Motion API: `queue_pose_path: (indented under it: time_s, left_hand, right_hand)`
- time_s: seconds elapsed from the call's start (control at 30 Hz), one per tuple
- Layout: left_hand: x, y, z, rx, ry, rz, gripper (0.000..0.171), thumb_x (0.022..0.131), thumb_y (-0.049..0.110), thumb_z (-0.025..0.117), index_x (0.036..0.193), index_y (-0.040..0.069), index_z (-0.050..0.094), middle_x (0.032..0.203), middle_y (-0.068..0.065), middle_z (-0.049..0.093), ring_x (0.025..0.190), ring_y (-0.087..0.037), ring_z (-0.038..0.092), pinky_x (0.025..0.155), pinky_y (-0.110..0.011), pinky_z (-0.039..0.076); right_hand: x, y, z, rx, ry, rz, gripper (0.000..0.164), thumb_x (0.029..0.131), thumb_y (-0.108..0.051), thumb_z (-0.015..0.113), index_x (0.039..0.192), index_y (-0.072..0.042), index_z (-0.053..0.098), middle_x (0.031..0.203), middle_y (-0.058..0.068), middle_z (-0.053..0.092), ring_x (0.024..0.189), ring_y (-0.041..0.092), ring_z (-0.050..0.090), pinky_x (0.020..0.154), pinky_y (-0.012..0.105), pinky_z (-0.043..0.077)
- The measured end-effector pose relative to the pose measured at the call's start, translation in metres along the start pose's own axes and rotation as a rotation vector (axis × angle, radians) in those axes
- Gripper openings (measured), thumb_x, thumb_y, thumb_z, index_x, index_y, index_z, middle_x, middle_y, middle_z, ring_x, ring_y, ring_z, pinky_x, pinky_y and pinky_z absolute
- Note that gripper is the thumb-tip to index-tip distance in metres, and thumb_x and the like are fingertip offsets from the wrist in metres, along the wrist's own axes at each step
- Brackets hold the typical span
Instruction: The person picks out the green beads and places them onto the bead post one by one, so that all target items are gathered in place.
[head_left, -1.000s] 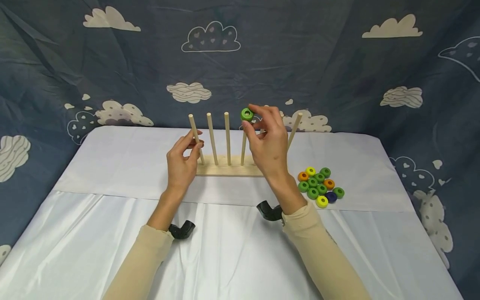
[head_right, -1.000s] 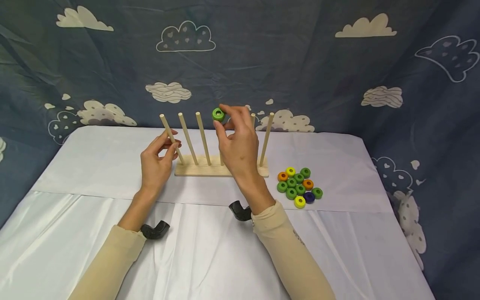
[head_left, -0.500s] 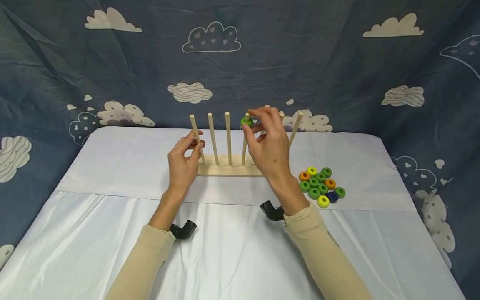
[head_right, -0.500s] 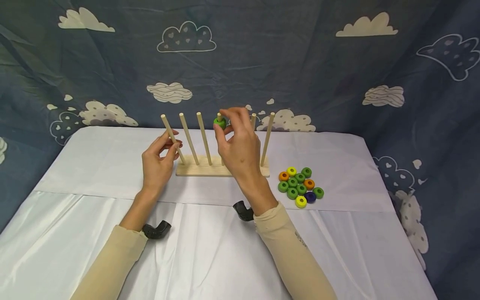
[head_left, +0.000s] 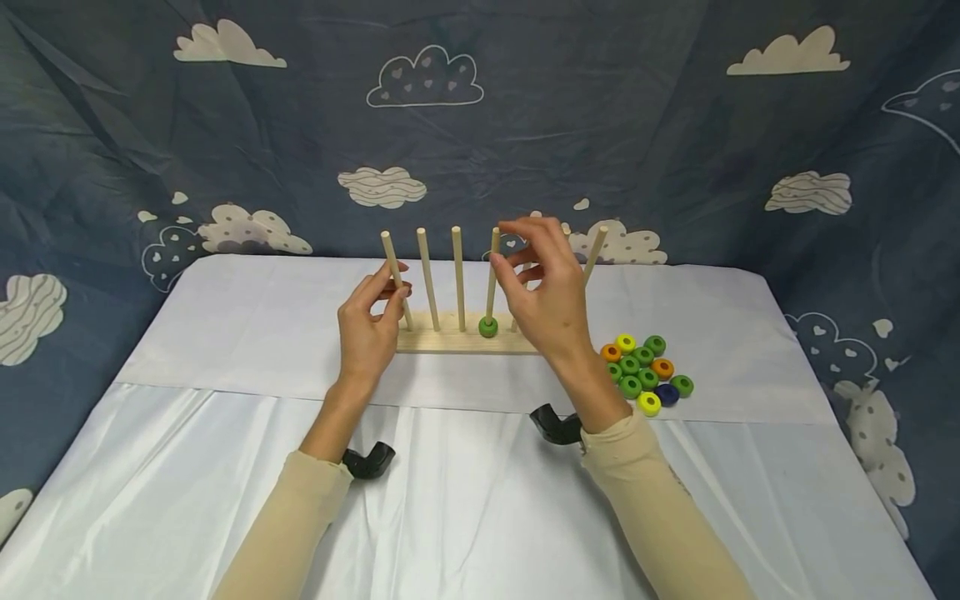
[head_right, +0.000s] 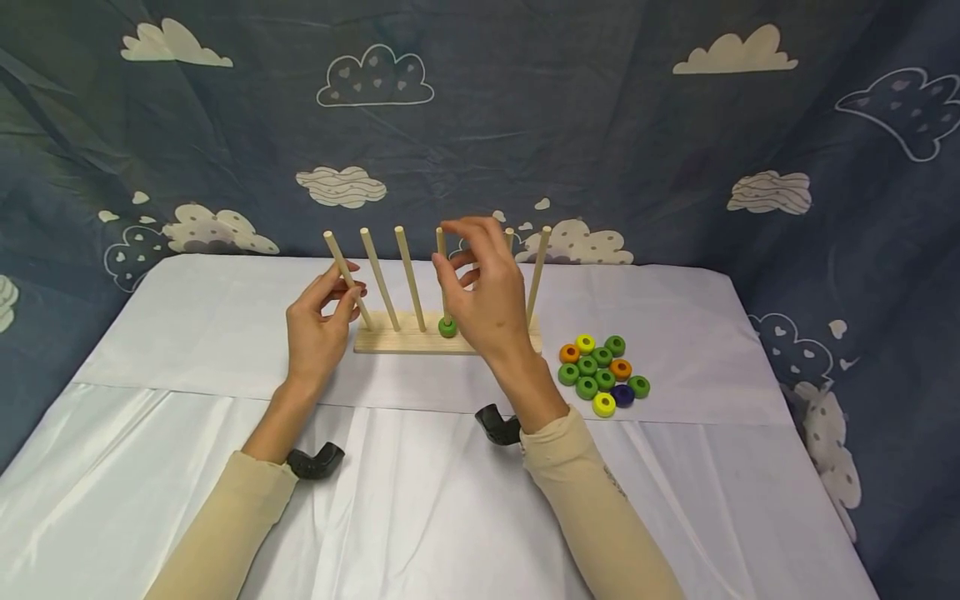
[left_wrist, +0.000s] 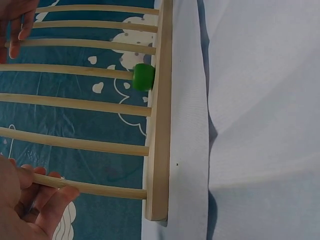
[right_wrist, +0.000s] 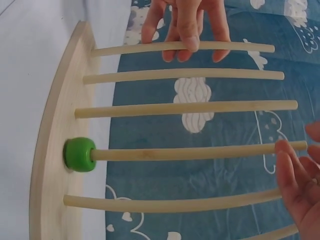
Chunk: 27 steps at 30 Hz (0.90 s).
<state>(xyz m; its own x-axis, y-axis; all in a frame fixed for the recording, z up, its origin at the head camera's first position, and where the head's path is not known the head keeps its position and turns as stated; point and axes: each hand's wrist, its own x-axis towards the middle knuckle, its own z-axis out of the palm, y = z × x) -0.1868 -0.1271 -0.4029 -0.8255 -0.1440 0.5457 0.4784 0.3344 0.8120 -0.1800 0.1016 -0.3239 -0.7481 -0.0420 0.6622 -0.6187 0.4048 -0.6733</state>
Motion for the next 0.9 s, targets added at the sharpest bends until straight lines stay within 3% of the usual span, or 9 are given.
queue_pose_path:
  time_s: [0.43, 0.9]
  left_hand:
    - [0.000, 0.000, 0.001, -0.002, 0.011, 0.005, 0.028, 0.099, 0.007, 0.070, 0.127, 0.008, 0.074, 0.100, -0.020, 0.075, 0.092, -0.032, 0.073, 0.067, -0.009, 0.057]
    - [0.000, 0.001, 0.001, 0.003, 0.005, 0.007, 0.030, 0.099, 0.006, 0.070, 0.128, 0.009, 0.073, 0.101, -0.020, 0.075, 0.093, -0.032, 0.073, 0.067, -0.010, 0.058]
  right_hand:
    - [-0.005, 0.003, -0.012, 0.141, -0.019, 0.005, 0.030, 0.094, -0.004, 0.076, 0.123, -0.001, 0.070, 0.114, 0.013, 0.063, 0.085, 0.013, 0.071, 0.075, 0.017, 0.058]
    - [-0.016, 0.014, -0.029, 0.118, -0.031, 0.052, 0.031, 0.094, 0.000, 0.074, 0.124, -0.001, 0.070, 0.113, 0.016, 0.064, 0.083, 0.003, 0.069, 0.075, 0.014, 0.058]
